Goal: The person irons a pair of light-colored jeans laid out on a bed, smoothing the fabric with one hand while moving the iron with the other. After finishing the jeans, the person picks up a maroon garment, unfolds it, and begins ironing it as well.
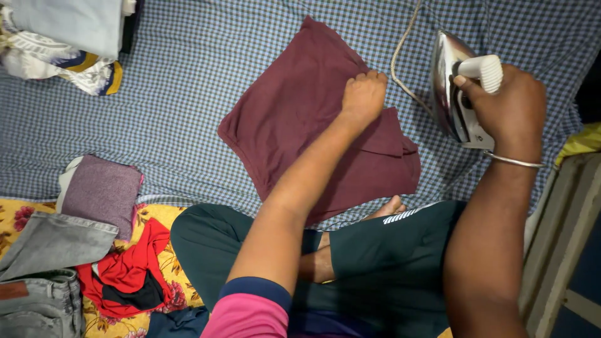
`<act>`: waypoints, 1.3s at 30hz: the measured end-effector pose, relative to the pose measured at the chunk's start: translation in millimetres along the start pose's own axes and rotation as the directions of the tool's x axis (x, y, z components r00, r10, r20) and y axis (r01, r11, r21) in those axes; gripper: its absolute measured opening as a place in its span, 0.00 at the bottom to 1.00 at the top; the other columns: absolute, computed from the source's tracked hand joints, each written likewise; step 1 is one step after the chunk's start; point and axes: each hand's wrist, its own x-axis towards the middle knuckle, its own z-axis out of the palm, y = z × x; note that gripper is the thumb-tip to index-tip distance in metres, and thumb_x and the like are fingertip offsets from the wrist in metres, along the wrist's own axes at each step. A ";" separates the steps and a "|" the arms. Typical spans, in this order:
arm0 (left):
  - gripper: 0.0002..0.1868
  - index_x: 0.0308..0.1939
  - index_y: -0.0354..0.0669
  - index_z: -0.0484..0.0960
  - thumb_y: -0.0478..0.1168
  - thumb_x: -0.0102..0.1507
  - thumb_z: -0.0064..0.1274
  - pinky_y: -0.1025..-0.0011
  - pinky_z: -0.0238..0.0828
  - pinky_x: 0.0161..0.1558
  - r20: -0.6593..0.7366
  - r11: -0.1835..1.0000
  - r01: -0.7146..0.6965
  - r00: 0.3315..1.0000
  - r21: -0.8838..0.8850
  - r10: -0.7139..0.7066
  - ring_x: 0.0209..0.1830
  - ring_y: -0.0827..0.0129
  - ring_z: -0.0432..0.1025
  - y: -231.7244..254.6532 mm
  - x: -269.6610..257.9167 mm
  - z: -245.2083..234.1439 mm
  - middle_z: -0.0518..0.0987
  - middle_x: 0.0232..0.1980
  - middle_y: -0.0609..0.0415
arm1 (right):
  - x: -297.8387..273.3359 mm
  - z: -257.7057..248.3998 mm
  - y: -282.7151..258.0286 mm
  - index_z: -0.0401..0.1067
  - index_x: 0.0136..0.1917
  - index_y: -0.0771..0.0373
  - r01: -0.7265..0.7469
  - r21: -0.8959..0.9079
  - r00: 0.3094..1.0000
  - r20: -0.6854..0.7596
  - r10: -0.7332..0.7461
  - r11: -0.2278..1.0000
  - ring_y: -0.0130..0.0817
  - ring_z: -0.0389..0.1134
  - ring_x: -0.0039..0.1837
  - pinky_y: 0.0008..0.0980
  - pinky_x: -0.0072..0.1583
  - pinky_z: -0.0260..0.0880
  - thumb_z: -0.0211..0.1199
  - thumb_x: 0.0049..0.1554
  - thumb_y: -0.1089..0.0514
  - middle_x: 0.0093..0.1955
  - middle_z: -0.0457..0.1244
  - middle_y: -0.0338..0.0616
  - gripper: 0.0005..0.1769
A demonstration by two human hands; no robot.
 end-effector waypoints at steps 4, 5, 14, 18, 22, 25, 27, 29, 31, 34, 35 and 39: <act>0.24 0.43 0.40 0.79 0.51 0.48 0.60 0.52 0.74 0.42 0.040 0.988 0.141 0.990 -0.071 -0.138 0.43 0.50 0.77 4.7 -8.9 -10.4 0.79 0.45 0.47 | -0.2 -6.9 -5.5 0.81 0.55 0.61 -0.051 0.043 0.999 -0.016 0.052 0.998 0.48 0.72 0.40 0.45 0.43 0.70 0.75 0.58 0.45 0.41 0.70 0.54 0.20; 0.20 0.44 0.41 0.79 0.46 0.51 0.58 0.52 0.74 0.43 0.037 0.989 0.141 0.990 -0.044 -0.140 0.44 0.52 0.77 3.5 -9.9 -9.4 0.79 0.46 0.48 | -0.7 -7.5 -4.7 0.81 0.54 0.62 -0.034 0.027 0.999 -0.023 0.035 0.999 0.48 0.72 0.41 0.44 0.43 0.70 0.76 0.59 0.45 0.42 0.70 0.54 0.20; 0.08 0.44 0.49 0.82 0.40 0.61 0.53 0.54 0.71 0.51 -0.072 0.974 0.003 0.997 -0.226 -0.019 0.50 0.54 0.75 17.8 -14.8 1.2 0.79 0.49 0.54 | -1.0 -7.3 1.4 0.81 0.53 0.62 -0.079 -0.032 0.997 -0.028 0.078 0.996 0.48 0.72 0.40 0.45 0.43 0.70 0.76 0.58 0.43 0.41 0.70 0.54 0.21; 0.09 0.45 0.45 0.81 0.40 0.62 0.55 0.55 0.72 0.56 -0.073 0.911 -0.103 0.994 -0.399 0.081 0.54 0.52 0.75 14.6 -22.1 -31.4 0.80 0.55 0.52 | 5.2 -5.6 -0.6 0.81 0.53 0.62 -0.058 -0.034 0.998 -0.016 0.058 0.998 0.47 0.72 0.40 0.45 0.42 0.70 0.76 0.58 0.43 0.41 0.70 0.53 0.21; 0.16 0.53 0.41 0.81 0.42 0.63 0.56 0.59 0.70 0.64 -0.231 0.847 -0.152 0.972 -0.510 0.036 0.62 0.51 0.74 -13.4 -69.8 -96.5 0.78 0.63 0.48 | 0.4 1.6 -1.1 0.81 0.50 0.65 -0.007 -0.063 0.998 0.056 0.010 0.998 0.47 0.73 0.42 0.44 0.46 0.72 0.76 0.60 0.42 0.40 0.71 0.53 0.22; 0.16 0.52 0.40 0.82 0.44 0.64 0.59 0.56 0.68 0.64 -0.132 0.903 0.075 0.981 -0.423 -0.143 0.64 0.51 0.72 -73.5 -129.3 -143.3 0.78 0.64 0.47 | -0.8 9.3 -8.8 0.81 0.51 0.65 0.074 -0.073 0.994 0.087 -0.068 0.995 0.51 0.72 0.41 0.46 0.45 0.71 0.77 0.61 0.41 0.44 0.70 0.56 0.23; 0.18 0.53 0.40 0.82 0.45 0.63 0.59 0.56 0.68 0.63 -0.123 0.898 0.253 0.942 -0.359 -0.314 0.63 0.49 0.73 -123.0 -174.9 -164.6 0.79 0.64 0.46 | -4.3 15.8 -23.7 0.80 0.49 0.66 0.185 -0.154 0.981 0.096 -0.171 0.971 0.54 0.72 0.41 0.48 0.45 0.71 0.76 0.61 0.39 0.40 0.69 0.58 0.26; 0.22 0.57 0.35 0.78 0.44 0.64 0.60 0.56 0.68 0.63 -0.219 0.911 0.289 0.907 -0.293 -0.359 0.63 0.45 0.71 -174.0 -215.3 -173.0 0.78 0.62 0.40 | -8.7 23.2 -46.7 0.79 0.48 0.67 0.252 -0.171 0.964 0.135 -0.230 0.953 0.57 0.71 0.41 0.50 0.46 0.71 0.75 0.60 0.37 0.39 0.69 0.60 0.28; 0.22 0.56 0.33 0.78 0.44 0.63 0.61 0.55 0.68 0.61 -0.240 0.879 0.391 0.857 -0.273 -0.455 0.60 0.43 0.72 -215.8 -259.1 -168.9 0.78 0.59 0.36 | -17.2 32.9 -73.9 0.77 0.50 0.67 0.272 -0.133 0.949 0.203 -0.243 0.953 0.59 0.71 0.40 0.52 0.45 0.71 0.72 0.58 0.35 0.38 0.68 0.62 0.30; 0.21 0.52 0.36 0.80 0.47 0.61 0.62 0.56 0.70 0.56 -0.095 0.618 0.702 0.631 -0.353 -0.770 0.55 0.47 0.75 -265.9 -294.8 -141.1 0.80 0.53 0.40 | -31.1 55.6 -119.8 0.76 0.52 0.67 0.380 -0.158 0.905 0.268 -0.331 0.911 0.60 0.71 0.40 0.54 0.44 0.71 0.70 0.58 0.34 0.38 0.68 0.63 0.32; 0.22 0.52 0.36 0.80 0.49 0.63 0.62 0.57 0.72 0.57 -0.130 0.584 0.684 0.595 -0.437 -0.793 0.54 0.48 0.76 -277.7 -292.0 -130.0 0.81 0.52 0.41 | -35.4 62.7 -134.8 0.76 0.51 0.67 0.415 -0.181 0.886 0.302 -0.352 0.891 0.60 0.71 0.40 0.54 0.44 0.71 0.69 0.58 0.33 0.38 0.68 0.63 0.32; 0.30 0.59 0.35 0.76 0.51 0.61 0.64 0.59 0.73 0.54 -0.240 0.629 0.545 0.620 -0.554 -0.747 0.48 0.50 0.77 -287.0 -255.4 -117.1 0.77 0.58 0.39 | -52.8 95.0 -199.7 0.75 0.50 0.65 0.507 -0.219 0.819 0.424 -0.387 0.833 0.61 0.72 0.40 0.55 0.44 0.71 0.67 0.58 0.32 0.37 0.69 0.63 0.32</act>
